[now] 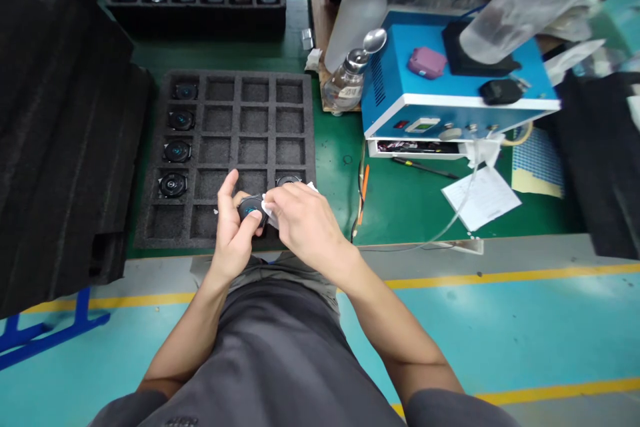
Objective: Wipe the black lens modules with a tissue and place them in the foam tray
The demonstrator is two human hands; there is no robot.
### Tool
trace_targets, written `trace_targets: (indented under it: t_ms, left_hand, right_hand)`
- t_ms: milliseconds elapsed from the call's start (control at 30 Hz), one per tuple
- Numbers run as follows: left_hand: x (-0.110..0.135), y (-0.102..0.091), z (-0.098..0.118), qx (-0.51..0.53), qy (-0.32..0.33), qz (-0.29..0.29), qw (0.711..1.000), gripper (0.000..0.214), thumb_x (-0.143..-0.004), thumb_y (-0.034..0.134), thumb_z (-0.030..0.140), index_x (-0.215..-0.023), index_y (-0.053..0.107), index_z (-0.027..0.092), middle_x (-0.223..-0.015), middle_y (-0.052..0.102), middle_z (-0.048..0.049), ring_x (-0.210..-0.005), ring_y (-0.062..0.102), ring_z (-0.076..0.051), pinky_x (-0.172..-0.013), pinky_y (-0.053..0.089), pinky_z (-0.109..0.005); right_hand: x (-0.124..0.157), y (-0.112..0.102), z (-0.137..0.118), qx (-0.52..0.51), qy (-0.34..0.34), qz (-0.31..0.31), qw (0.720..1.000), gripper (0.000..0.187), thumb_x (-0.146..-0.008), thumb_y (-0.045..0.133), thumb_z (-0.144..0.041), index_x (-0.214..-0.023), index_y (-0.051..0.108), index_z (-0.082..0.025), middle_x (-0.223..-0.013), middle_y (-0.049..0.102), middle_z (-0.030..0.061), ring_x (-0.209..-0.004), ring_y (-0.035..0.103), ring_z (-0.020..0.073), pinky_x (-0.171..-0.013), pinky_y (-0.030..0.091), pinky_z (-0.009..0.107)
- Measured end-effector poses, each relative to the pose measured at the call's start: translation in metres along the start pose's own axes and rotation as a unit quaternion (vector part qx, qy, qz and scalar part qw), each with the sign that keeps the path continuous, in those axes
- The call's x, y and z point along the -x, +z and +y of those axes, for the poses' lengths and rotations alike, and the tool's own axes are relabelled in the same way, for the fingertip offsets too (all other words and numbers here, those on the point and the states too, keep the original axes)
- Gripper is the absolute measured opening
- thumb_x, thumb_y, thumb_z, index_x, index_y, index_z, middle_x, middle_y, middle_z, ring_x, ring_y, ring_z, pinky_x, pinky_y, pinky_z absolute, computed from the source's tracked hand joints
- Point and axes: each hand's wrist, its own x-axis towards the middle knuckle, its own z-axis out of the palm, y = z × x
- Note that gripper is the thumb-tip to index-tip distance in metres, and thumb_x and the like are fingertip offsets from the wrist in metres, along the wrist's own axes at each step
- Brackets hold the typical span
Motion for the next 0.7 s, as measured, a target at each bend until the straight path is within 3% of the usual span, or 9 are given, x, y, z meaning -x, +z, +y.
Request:
trace_targets:
  t_ms: [100,200,300,400,500,567,700]
  left_hand:
    - [0.000,0.003,0.003,0.038,-0.019,-0.001,0.999,0.079,-0.088,0.060,0.026,-0.155,0.020,0.037,-0.086,0.048,0.0051,-0.063,0.046,0.003,-0.054,0.044,-0.011]
    - [0.000,0.004,0.007,0.089,-0.030,0.016,0.995,0.080,-0.084,0.060,0.025,-0.154,0.022,0.034,-0.084,0.048,0.0058,-0.058,0.046,0.004,-0.049,0.042,-0.011]
    - [-0.002,0.002,0.011,0.137,-0.049,0.028,0.989,0.079,-0.081,0.062,0.027,-0.152,0.028,0.035,-0.085,0.048,0.0061,-0.058,0.050,0.003,-0.046,0.039,-0.011]
    - [-0.004,-0.001,0.014,0.180,-0.065,0.033,0.981,0.079,-0.077,0.064,0.027,-0.149,0.033,0.032,-0.084,0.048,0.0065,-0.056,0.053,0.002,-0.045,0.038,-0.012]
    - [-0.004,-0.002,0.016,0.211,-0.065,0.036,0.975,0.078,-0.074,0.067,0.026,-0.145,0.037,0.029,-0.081,0.049,0.0070,-0.054,0.055,0.001,-0.044,0.037,-0.014]
    - [-0.004,-0.002,0.017,0.222,-0.063,0.032,0.972,0.077,-0.073,0.068,0.027,-0.144,0.038,0.029,-0.081,0.049,0.0070,-0.053,0.055,0.000,-0.044,0.037,-0.015]
    - [-0.002,-0.003,0.016,0.232,-0.071,0.028,0.970,0.080,-0.072,0.070,0.028,-0.146,0.038,0.029,-0.082,0.050,0.0070,-0.054,0.055,0.000,-0.045,0.038,-0.015]
  right_hand:
    - [-0.001,-0.012,0.003,-0.020,-0.036,-0.056,0.998,0.014,-0.100,0.053,-0.010,-0.090,0.062,-0.014,-0.082,0.060,0.0043,-0.078,0.049,0.0181,-0.074,0.039,0.032]
    - [0.001,-0.023,0.004,-0.072,-0.028,-0.075,0.994,0.014,-0.101,0.053,-0.010,-0.091,0.062,-0.015,-0.085,0.061,0.0033,-0.079,0.050,0.0156,-0.077,0.041,0.030]
    - [0.006,-0.028,0.005,-0.195,0.045,-0.052,0.978,0.013,-0.101,0.057,-0.014,-0.089,0.062,-0.015,-0.085,0.064,0.0018,-0.078,0.057,0.0124,-0.076,0.045,0.027]
    - [0.011,-0.026,0.006,-0.328,0.127,-0.010,0.936,0.017,-0.100,0.063,-0.025,-0.086,0.063,-0.015,-0.081,0.064,0.0024,-0.071,0.058,0.0118,-0.066,0.047,0.024]
    - [0.014,-0.021,0.007,-0.389,0.165,0.005,0.906,0.024,-0.099,0.066,-0.035,-0.085,0.065,-0.014,-0.081,0.065,0.0047,-0.069,0.059,0.0128,-0.062,0.049,0.025]
    - [0.014,-0.017,0.005,-0.381,0.176,0.012,0.908,0.024,-0.098,0.067,-0.034,-0.085,0.065,-0.014,-0.081,0.065,0.0047,-0.069,0.059,0.0124,-0.062,0.049,0.025]
    - [0.013,-0.009,-0.006,-0.283,0.149,0.057,0.946,0.012,-0.096,0.067,-0.022,-0.087,0.068,-0.015,-0.078,0.066,0.0005,-0.069,0.059,0.0093,-0.065,0.049,0.022]
